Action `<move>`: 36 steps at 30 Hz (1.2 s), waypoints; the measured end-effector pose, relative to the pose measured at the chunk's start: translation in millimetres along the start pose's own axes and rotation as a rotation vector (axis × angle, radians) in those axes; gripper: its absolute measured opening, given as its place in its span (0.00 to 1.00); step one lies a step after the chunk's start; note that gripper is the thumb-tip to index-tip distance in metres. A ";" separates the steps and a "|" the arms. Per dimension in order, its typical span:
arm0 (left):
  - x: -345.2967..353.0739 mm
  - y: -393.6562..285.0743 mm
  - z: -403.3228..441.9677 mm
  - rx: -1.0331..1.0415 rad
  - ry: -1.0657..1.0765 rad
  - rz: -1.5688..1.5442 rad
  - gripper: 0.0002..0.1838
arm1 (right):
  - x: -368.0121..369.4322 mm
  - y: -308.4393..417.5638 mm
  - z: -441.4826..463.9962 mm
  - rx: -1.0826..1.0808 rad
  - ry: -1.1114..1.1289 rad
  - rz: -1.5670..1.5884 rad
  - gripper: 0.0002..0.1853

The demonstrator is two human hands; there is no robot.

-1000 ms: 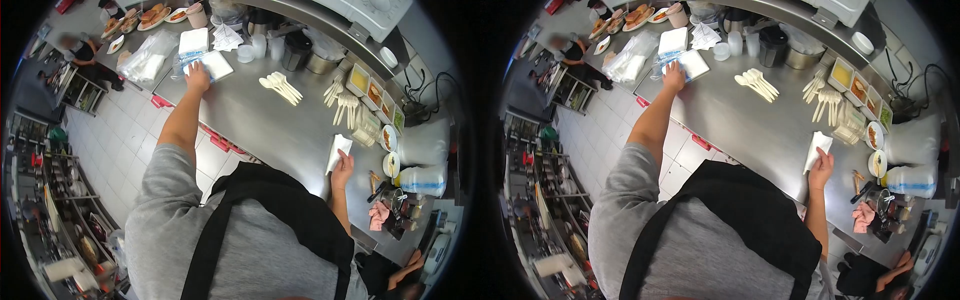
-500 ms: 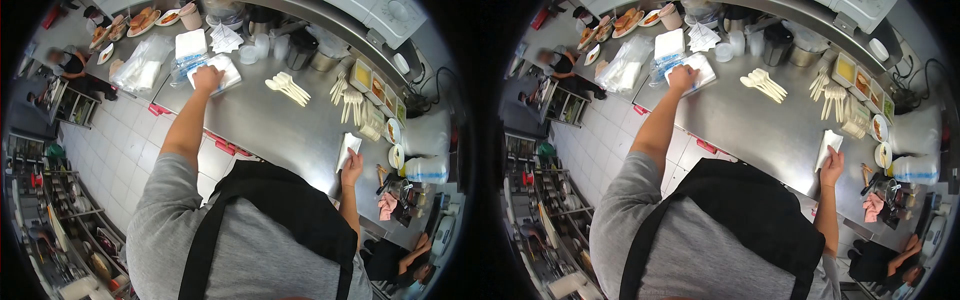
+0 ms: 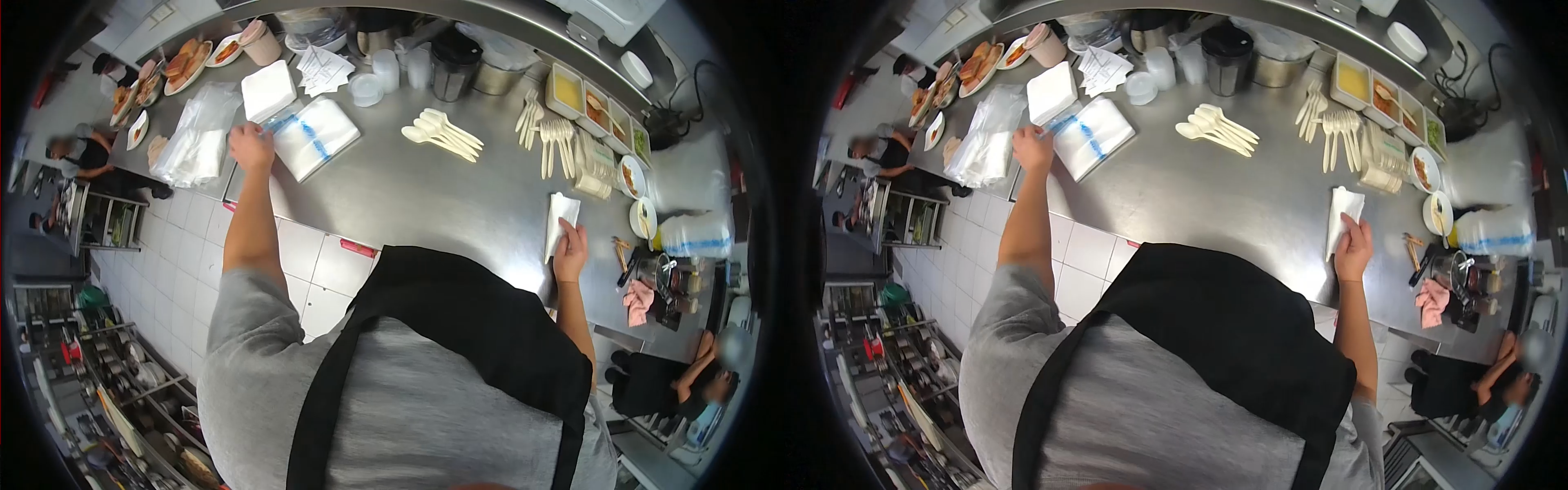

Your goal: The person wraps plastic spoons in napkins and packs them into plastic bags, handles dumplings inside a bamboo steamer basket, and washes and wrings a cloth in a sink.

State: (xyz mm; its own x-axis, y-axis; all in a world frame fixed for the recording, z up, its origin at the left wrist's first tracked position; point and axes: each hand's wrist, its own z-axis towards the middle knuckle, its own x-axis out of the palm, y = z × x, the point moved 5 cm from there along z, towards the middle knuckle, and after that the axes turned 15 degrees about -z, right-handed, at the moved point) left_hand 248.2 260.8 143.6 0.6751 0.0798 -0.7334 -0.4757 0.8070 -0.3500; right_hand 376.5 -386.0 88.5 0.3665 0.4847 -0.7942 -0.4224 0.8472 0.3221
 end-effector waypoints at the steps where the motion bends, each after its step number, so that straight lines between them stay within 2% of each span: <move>1: -4.3 -12.7 1.6 0.062 -0.062 -0.102 0.09 | -0.2 -0.1 0.2 -0.008 -0.017 0.001 0.20; 2: -6.2 -20.9 1.2 0.120 -0.123 -0.203 0.09 | 0.1 -1.0 -0.2 -0.007 -0.019 -0.001 0.20; 3: 12.0 -20.0 -3.5 0.150 0.089 -0.377 0.17 | 0.6 -2.1 -0.6 -0.007 -0.019 -0.002 0.20; 6: 43.4 -55.1 -56.5 0.205 0.180 0.001 0.25 | -0.2 2.7 0.3 -0.004 -0.026 0.034 0.20; 9: 60.5 -61.7 -77.3 0.066 0.423 0.121 0.27 | 4.1 -0.6 -1.5 -0.019 -0.050 0.021 0.20; 11: 69.2 -67.0 -84.8 0.216 0.401 0.048 0.25 | 1.4 2.5 -1.5 -0.029 -0.082 0.014 0.20; 12: 69.0 -71.8 -87.5 0.256 0.398 -0.030 0.25 | 0.5 1.0 -2.5 -0.066 -0.112 0.010 0.21; 13: 60.3 -80.3 -86.4 0.244 0.384 -0.159 0.22 | 0.7 -0.6 -4.7 -0.016 -0.123 0.007 0.20; 14: 73.6 -57.1 -84.1 0.338 0.214 -0.199 0.18 | 4.8 -7.5 -6.4 0.039 -0.092 0.046 0.19; 16: 42.5 -79.7 -72.5 0.054 0.277 -0.248 0.20 | -2.4 -4.3 -6.3 0.054 -0.108 0.056 0.19; 18: 39.8 -75.5 -68.9 -0.137 0.235 -0.238 0.25 | -8.6 -3.6 -6.7 0.071 -0.117 0.128 0.19; 19: 45.4 -64.3 -64.8 -0.218 0.247 -0.241 0.24 | -11.8 -2.9 -6.1 0.087 -0.084 0.150 0.19; 21: 68.9 -29.7 -61.1 -0.106 0.323 -0.413 0.24 | -7.6 -11.4 -8.8 0.088 -0.072 0.130 0.20; 22: 64.4 -35.8 -63.7 -0.039 0.328 -0.246 0.19 | -0.5 -13.1 -9.0 0.071 -0.054 0.143 0.20; 23: 42.0 -62.2 -72.9 0.232 0.260 -0.173 0.14 | 1.3 -12.3 -8.0 0.054 -0.054 0.147 0.20; 24: 19.0 -90.2 -82.0 0.228 0.249 -0.202 0.14 | -0.1 -12.4 -7.1 0.037 -0.052 0.150 0.20; 25: 22.3 -92.9 -83.6 0.257 0.404 -0.423 0.19 | -1.9 -10.8 -6.1 0.032 -0.029 0.139 0.20; 26: 15.7 -101.0 -91.5 0.197 0.460 -0.597 0.22 | -2.5 -11.4 -5.8 0.030 -0.012 0.121 0.20; 28: -4.8 -118.6 -98.7 -0.148 0.614 -0.732 0.25 | 4.9 -19.8 -7.0 0.010 -0.003 0.102 0.20; 30: -28.8 -123.2 -103.7 -0.185 0.453 -0.867 0.26 | 1.9 -16.4 -6.4 0.002 -0.014 0.128 0.19; 31: -39.8 -123.3 -105.2 -0.171 0.420 -0.669 0.26 | -1.4 -16.1 -6.7 0.004 -0.021 0.134 0.19; 34: -49.6 -121.2 -114.8 0.199 0.345 -0.387 0.21 | 1.1 -18.3 -6.6 0.013 0.008 0.129 0.19; 36: -50.0 -122.1 -116.8 0.216 0.323 -0.417 0.13 | 5.5 -19.0 -5.8 0.003 0.039 0.181 0.19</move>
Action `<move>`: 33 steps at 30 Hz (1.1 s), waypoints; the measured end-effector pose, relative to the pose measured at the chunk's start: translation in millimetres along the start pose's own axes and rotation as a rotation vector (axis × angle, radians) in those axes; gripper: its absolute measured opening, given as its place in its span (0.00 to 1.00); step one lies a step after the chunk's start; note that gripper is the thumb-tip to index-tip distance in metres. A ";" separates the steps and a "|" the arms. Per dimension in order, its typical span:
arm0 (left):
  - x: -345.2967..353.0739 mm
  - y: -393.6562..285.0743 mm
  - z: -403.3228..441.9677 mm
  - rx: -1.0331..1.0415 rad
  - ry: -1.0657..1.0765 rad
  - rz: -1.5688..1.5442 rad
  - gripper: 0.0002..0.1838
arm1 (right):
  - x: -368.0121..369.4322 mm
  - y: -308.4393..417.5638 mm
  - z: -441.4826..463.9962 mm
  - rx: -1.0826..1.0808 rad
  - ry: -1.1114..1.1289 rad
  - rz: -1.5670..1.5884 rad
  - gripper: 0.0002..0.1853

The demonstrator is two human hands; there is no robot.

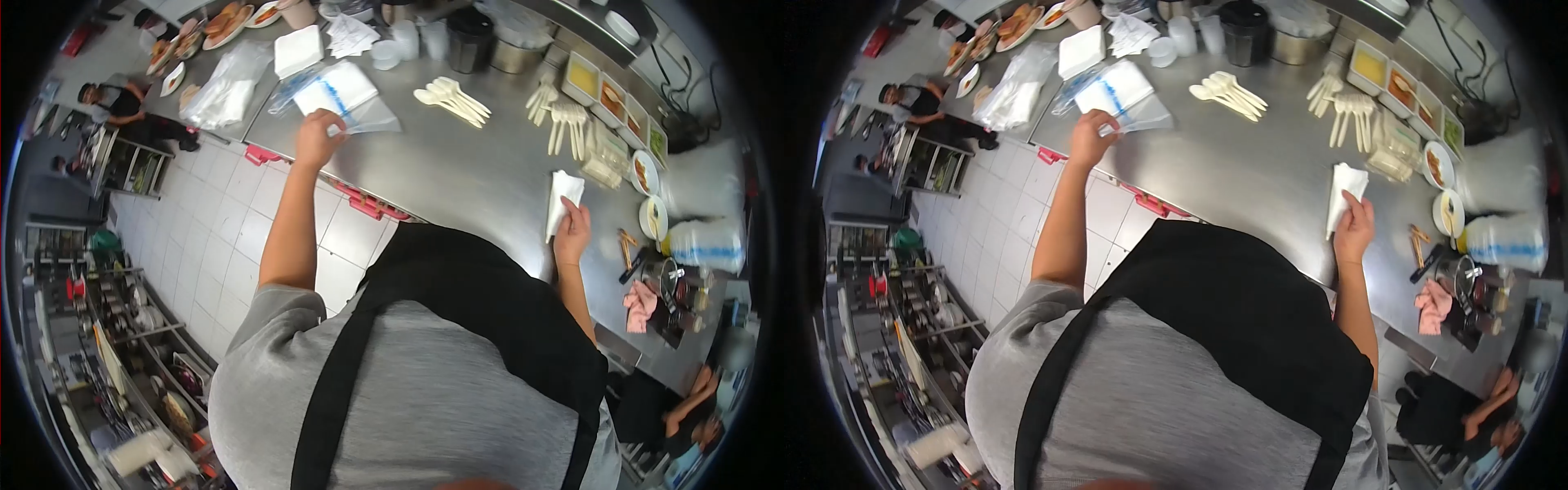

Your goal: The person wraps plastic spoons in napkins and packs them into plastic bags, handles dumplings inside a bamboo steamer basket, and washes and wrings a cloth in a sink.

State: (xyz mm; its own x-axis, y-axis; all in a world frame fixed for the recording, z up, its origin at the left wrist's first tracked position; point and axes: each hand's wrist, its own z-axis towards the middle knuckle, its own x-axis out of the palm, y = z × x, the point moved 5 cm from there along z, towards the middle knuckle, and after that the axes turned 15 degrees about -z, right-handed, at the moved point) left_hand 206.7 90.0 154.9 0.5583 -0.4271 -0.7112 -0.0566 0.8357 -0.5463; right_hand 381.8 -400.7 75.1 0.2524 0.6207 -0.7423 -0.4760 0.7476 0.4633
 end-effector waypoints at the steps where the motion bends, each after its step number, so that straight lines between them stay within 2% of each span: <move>1: 1.2 3.3 1.5 -0.068 -0.007 -0.101 0.12 | 0.1 -0.8 0.6 -0.005 0.011 0.010 0.19; 2: 4.3 5.0 4.0 -0.131 -0.007 -0.210 0.10 | -2.5 0.1 1.7 -0.002 0.020 0.011 0.19; 5: 5.8 16.9 16.1 -0.117 -0.108 -0.305 0.09 | -6.8 4.6 -0.3 -0.020 -0.056 -0.023 0.19; 7: 1.4 33.6 19.4 -0.188 -0.045 -0.211 0.11 | -7.4 7.4 -0.7 -0.050 -0.113 -0.045 0.20; 8: 1.1 40.3 26.2 -0.204 -0.004 -0.176 0.13 | -6.6 7.2 -0.9 -0.034 -0.071 -0.025 0.21; 9: -2.2 43.9 26.0 -0.280 0.014 -0.162 0.16 | -3.9 7.3 -1.9 -0.151 -0.161 -0.111 0.20; 10: 2.2 63.1 27.5 -0.273 0.040 -0.069 0.15 | -10.3 14.1 -3.4 -0.067 -0.098 -0.089 0.17; 11: 3.8 75.8 27.3 -0.190 0.034 -0.141 0.13 | 3.1 -0.1 -8.0 0.177 -0.014 0.105 0.16; 12: -0.3 55.8 29.4 -0.215 0.101 -0.125 0.10 | 12.4 -10.2 -11.2 0.458 0.108 0.317 0.12; 13: 4.4 71.8 30.6 -0.111 0.098 -0.358 0.08 | 7.0 -4.9 -12.8 0.174 -0.112 0.017 0.16; 14: 12.1 101.9 35.2 -0.073 -0.037 -0.408 0.10 | 11.1 -7.1 -16.0 0.107 -0.214 -0.086 0.14; 15: 18.0 123.6 37.4 -0.337 -0.003 -0.719 0.17 | 7.6 -5.3 -18.9 0.183 -0.142 0.035 0.17; 16: 20.9 174.6 55.3 -0.332 0.166 -0.589 0.17 | 2.3 -2.3 -23.1 0.267 -0.077 0.149 0.21; 17: 19.9 166.9 62.7 -0.324 0.094 -0.685 0.15 | 8.2 -4.4 -28.4 0.248 -0.145 0.077 0.23; 18: 23.7 215.6 88.1 -0.278 0.079 -0.465 0.14 | 10.3 -3.4 -34.7 0.257 -0.189 0.063 0.23; 19: 31.5 210.8 96.3 -0.266 0.076 -0.398 0.14 | 1.6 6.2 -40.3 0.257 -0.240 0.049 0.21; 20: 51.0 191.1 98.1 -0.255 0.095 -0.391 0.14 | 0.1 9.1 -42.6 0.284 -0.160 0.110 0.20; 22: 85.1 145.9 88.5 -0.258 0.165 -0.412 0.14 | -3.5 17.4 -45.9 0.227 -0.281 0.082 0.15; 24: 120.0 106.1 82.8 -0.248 0.269 -0.441 0.14 | -8.0 19.8 -47.9 0.235 -0.284 0.035 0.14; 27: 168.3 69.6 75.1 -0.241 0.413 -0.488 0.14 | -1.2 17.9 -46.3 0.322 -0.095 -0.018 0.15; 33: 249.1 4.7 61.7 -0.192 0.641 -0.558 0.15 | 2.6 17.4 -46.6 0.247 -0.170 0.000 0.14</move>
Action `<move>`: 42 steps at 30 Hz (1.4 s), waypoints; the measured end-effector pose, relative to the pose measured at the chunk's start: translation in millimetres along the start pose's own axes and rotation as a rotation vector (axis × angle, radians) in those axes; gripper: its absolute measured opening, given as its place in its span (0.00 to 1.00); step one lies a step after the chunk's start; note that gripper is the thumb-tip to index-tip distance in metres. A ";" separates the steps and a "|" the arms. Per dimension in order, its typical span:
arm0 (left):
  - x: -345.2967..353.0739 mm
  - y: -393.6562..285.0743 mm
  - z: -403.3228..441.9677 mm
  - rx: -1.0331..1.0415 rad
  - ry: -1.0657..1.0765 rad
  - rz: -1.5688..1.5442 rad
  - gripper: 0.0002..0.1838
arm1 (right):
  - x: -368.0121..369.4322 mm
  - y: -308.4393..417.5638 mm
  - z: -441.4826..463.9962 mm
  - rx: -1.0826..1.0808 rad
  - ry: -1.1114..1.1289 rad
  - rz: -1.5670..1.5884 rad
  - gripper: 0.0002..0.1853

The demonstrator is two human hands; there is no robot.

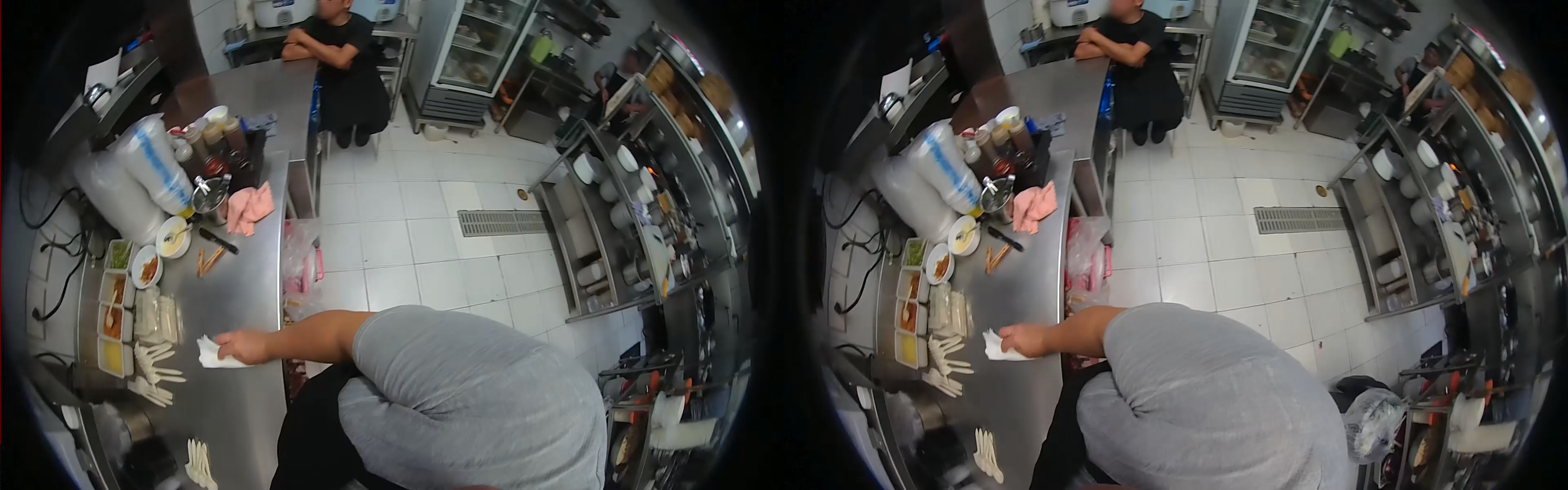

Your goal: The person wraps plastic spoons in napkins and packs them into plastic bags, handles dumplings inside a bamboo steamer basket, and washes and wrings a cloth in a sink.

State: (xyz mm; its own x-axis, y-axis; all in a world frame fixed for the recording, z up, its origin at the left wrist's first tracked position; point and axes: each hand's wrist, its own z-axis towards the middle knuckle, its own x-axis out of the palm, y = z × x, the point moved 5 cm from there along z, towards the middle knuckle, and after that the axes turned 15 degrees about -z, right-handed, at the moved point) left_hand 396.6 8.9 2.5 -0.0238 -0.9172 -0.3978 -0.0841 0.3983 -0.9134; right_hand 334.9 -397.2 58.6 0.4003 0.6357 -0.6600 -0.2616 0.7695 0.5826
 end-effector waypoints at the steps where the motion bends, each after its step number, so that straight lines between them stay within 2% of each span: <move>1: 10.0 -1.3 3.7 -0.005 0.022 -0.006 0.15 | -3.3 -2.2 -0.6 0.010 -0.004 0.002 0.13; 7: 38.7 -3.4 14.1 -0.031 0.104 -0.023 0.15 | -10.0 1.7 3.1 0.039 -0.064 0.040 0.09; 11: 44.7 -1.9 17.4 -0.044 0.133 -0.032 0.15 | -8.6 0.8 3.7 0.033 -0.020 0.004 0.12; 21: 42.1 1.8 23.8 -0.073 0.150 -0.039 0.15 | -6.7 -3.4 2.0 0.040 0.006 -0.002 0.12; 28: 15.5 8.1 21.5 -0.095 0.123 -0.047 0.16 | -9.5 -1.2 2.3 0.048 0.043 -0.009 0.12; 32: -41.0 22.6 13.6 -0.120 0.063 -0.060 0.16 | -5.7 -5.5 1.2 0.025 -0.018 0.041 0.14; 34: -99.0 35.9 -1.5 -0.144 -0.017 -0.095 0.16 | -12.3 -5.0 2.6 0.007 -0.042 0.055 0.16; 38: -257.9 49.7 -61.4 -0.125 -0.185 -0.200 0.16 | -10.7 -9.4 2.7 0.000 -0.047 0.056 0.19; 40: -314.0 41.2 -90.6 -0.014 -0.334 -0.313 0.16 | -14.9 -6.8 5.4 0.034 -0.038 0.063 0.20; 41: -313.1 13.0 -103.8 0.063 -0.502 -0.336 0.19 | -16.2 -5.9 5.5 0.069 -0.009 0.075 0.20; 42: -302.4 -11.4 -116.3 0.238 -0.603 -0.501 0.21 | -15.1 -6.5 4.7 0.021 -0.031 0.051 0.20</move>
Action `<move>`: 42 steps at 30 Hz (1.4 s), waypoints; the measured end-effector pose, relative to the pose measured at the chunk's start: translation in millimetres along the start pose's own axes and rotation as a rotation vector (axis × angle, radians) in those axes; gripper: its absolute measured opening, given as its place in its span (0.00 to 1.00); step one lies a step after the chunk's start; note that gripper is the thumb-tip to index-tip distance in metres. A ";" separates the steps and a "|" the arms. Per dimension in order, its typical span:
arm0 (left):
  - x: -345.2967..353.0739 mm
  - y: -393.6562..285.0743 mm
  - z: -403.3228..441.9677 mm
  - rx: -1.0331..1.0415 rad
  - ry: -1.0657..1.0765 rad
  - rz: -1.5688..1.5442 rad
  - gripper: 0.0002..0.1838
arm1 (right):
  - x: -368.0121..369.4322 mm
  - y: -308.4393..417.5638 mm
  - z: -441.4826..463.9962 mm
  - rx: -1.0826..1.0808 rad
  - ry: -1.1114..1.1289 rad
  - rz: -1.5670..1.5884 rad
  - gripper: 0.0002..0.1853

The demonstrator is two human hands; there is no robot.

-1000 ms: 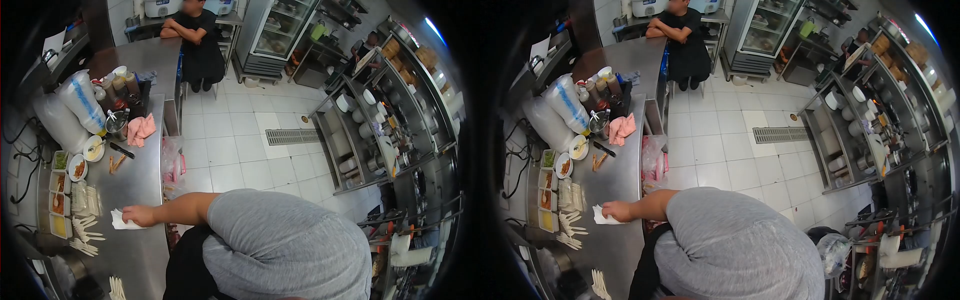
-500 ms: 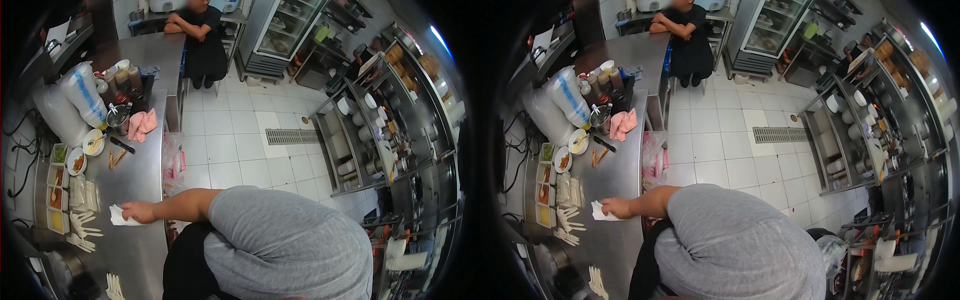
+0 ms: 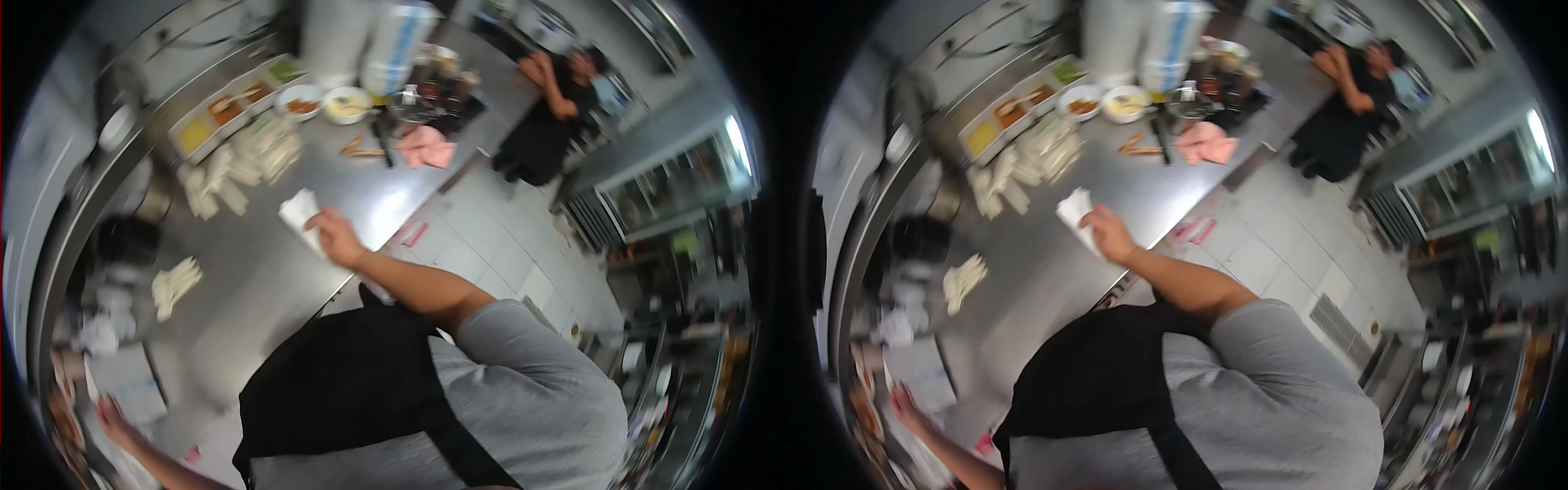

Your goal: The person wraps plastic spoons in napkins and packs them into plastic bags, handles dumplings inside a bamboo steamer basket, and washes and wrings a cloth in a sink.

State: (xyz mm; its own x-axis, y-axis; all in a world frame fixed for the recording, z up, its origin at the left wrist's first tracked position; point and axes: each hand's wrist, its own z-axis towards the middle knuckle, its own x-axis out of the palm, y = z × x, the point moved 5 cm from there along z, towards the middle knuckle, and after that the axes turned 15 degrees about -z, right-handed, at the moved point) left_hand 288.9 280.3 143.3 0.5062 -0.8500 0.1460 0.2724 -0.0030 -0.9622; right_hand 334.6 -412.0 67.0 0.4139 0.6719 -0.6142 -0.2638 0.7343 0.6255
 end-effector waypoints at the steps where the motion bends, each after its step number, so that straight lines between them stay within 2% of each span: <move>1: 0.5 -8.5 -4.1 0.013 -0.025 -0.021 0.22 | 0.3 -0.8 1.1 -0.049 -0.029 -0.023 0.20; 2: 10.6 -11.7 -15.9 0.005 -0.089 0.042 0.22 | -1.3 1.7 1.7 -0.005 -0.018 0.006 0.21; 3: 18.5 -2.1 -29.0 0.015 -0.064 0.010 0.24 | -3.0 3.0 2.2 0.042 -0.002 0.030 0.21; 5: 96.3 -11.4 -97.6 -0.101 -0.209 0.027 0.27 | -4.0 3.9 3.7 -0.029 0.016 -0.058 0.21; 6: 83.6 58.7 -98.4 0.015 -0.091 -0.186 0.27 | -2.6 2.9 2.6 -0.002 0.041 -0.048 0.21; 7: 118.9 78.5 -123.4 -0.057 -0.042 -0.376 0.27 | -1.3 -0.6 3.9 0.020 0.070 -0.042 0.21; 8: 160.6 77.9 -150.9 -0.175 -0.117 -0.333 0.25 | -1.8 -0.7 4.2 -0.109 -0.031 -0.049 0.21; 9: 186.1 100.9 -165.2 -0.345 -0.190 -0.497 0.22 | -5.8 7.6 5.9 -0.130 -0.032 -0.087 0.20; 10: 209.7 102.7 -182.5 -0.487 -0.149 -0.528 0.17 | -7.1 8.3 6.7 -0.033 0.038 -0.089 0.20; 11: 226.4 101.5 -189.5 -0.492 -0.140 -0.445 0.12 | -5.5 8.3 7.7 -0.079 0.041 -0.081 0.19; 12: 232.6 109.8 -190.8 -0.487 -0.106 -0.393 0.10 | -2.9 9.7 8.5 -0.083 0.049 -0.056 0.18; 13: 234.2 108.0 -188.5 -0.358 -0.067 -0.253 0.13 | -6.2 24.2 9.3 -0.045 0.121 -0.077 0.18; 15: 243.5 84.9 -188.5 -0.329 -0.070 -0.300 0.14 | -0.1 50.4 12.5 -0.060 0.228 -0.005 0.18; 17: 233.3 79.1 -172.3 -0.344 -0.056 -0.351 0.15 | 32.2 107.5 18.2 -0.347 0.276 0.061 0.18; 18: 232.0 75.4 -168.8 -0.339 -0.081 -0.374 0.15 | 47.7 126.9 17.7 -0.390 0.327 0.117 0.17; 19: 232.0 71.0 -167.6 -0.340 -0.100 -0.395 0.16 | 58.3 152.6 16.4 -0.370 0.439 0.133 0.16; 21: 232.8 69.6 -168.5 -0.353 -0.086 -0.430 0.17 | 96.0 184.2 15.6 -0.378 0.509 0.224 0.08; 23: 233.5 71.8 -165.3 -0.363 -0.024 -0.462 0.17 | 130.8 210.6 18.9 -0.291 0.607 0.245 0.12; 26: 241.8 74.4 -167.9 -0.303 0.184 -0.399 0.18 | 178.2 215.0 23.5 -0.135 0.694 0.258 0.12; 28: 233.7 40.6 -158.9 -0.074 0.252 -0.038 0.21 | 208.2 196.7 20.9 -0.012 0.705 0.314 0.13; 30: 223.0 33.1 -141.8 0.083 0.392 0.222 0.27 | 202.4 198.9 23.7 -0.013 0.676 0.369 0.12; 33: 195.5 43.0 -119.0 0.263 0.287 1.217 0.26 | 177.0 200.2 28.3 -0.096 0.566 0.348 0.11; 35: 149.2 90.6 -85.8 0.204 0.237 1.294 0.25 | 149.9 196.1 37.0 -0.107 0.496 0.329 0.10; 37: 125.1 80.6 -74.9 0.022 0.169 1.314 0.27 | 111.2 176.9 45.8 -0.041 0.453 0.328 0.08; 39: 133.8 54.4 -77.2 0.259 -0.056 1.426 0.25 | 75.3 140.5 55.2 0.031 0.391 0.311 0.09; 41: 164.4 21.8 -85.0 0.486 -0.222 1.121 0.21 | 46.8 114.7 57.8 0.096 0.323 0.292 0.08; 42: 193.0 9.8 -90.0 0.513 -0.175 0.909 0.18 | 34.6 105.7 57.2 0.121 0.290 0.284 0.08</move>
State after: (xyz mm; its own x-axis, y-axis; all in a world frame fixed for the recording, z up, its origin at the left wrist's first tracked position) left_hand 315.6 68.8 141.3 0.7932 -0.3328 -0.5101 0.0242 0.8541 -0.5195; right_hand 370.9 -316.7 139.4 0.0727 0.8577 -0.5089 -0.2210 0.5114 0.8304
